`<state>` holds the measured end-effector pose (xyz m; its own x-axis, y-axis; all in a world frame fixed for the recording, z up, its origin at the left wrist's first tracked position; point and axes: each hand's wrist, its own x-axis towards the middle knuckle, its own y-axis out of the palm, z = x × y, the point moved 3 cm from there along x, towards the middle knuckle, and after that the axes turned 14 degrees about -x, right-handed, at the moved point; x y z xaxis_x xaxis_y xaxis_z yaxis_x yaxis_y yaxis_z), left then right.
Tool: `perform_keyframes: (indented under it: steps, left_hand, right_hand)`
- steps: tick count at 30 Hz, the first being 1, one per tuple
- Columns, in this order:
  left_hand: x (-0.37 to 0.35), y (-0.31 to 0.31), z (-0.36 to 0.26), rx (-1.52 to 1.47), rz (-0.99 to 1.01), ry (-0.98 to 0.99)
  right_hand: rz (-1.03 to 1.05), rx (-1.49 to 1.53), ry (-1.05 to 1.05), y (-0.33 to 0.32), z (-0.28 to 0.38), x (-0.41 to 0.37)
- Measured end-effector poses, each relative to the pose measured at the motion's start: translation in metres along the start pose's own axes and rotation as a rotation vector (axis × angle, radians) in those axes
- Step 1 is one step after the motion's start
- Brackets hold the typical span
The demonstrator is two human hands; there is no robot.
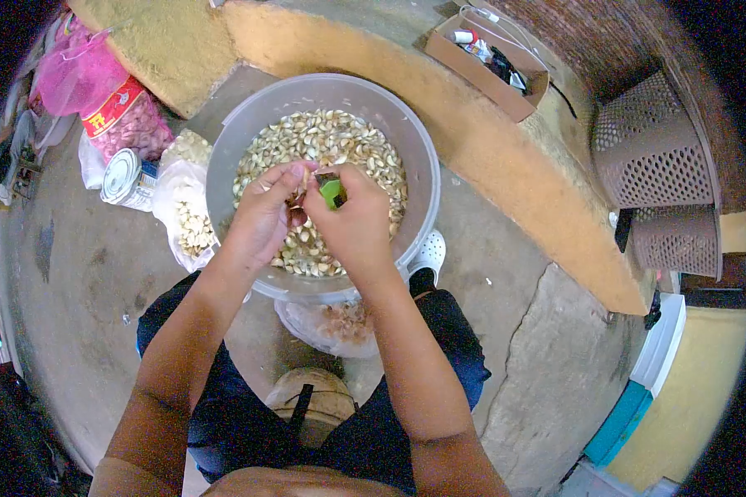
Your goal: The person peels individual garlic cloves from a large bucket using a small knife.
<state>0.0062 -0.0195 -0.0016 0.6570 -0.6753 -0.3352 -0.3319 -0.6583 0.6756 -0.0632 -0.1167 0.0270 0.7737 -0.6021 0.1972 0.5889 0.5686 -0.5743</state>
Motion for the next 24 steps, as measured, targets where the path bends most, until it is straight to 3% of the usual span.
perform_keyframes:
  steps: [7,10,13,16,19,24]
  left_hand:
    - [-0.001,0.003,0.002,0.146,-0.037,0.070]
    - [-0.001,0.003,0.000,0.153,0.093,0.028]
    - [-0.003,0.007,-0.002,0.093,0.099,0.010]
    - [-0.001,0.005,0.000,-0.019,0.070,-0.046]
    - [0.001,0.002,-0.001,0.110,-0.054,-0.018]
    - [0.003,-0.001,-0.018,0.345,-0.065,0.121]
  right_hand:
    - [-0.079,-0.031,-0.078,-0.003,0.005,-0.001]
    - [0.007,0.214,0.137,-0.001,-0.006,0.001]
    - [0.133,0.481,0.358,-0.002,-0.006,0.001]
    - [0.148,0.506,0.359,0.001,-0.011,0.002]
    - [0.029,0.216,0.177,0.003,-0.012,0.003]
    - [-0.008,0.098,0.072,0.000,-0.008,0.002]
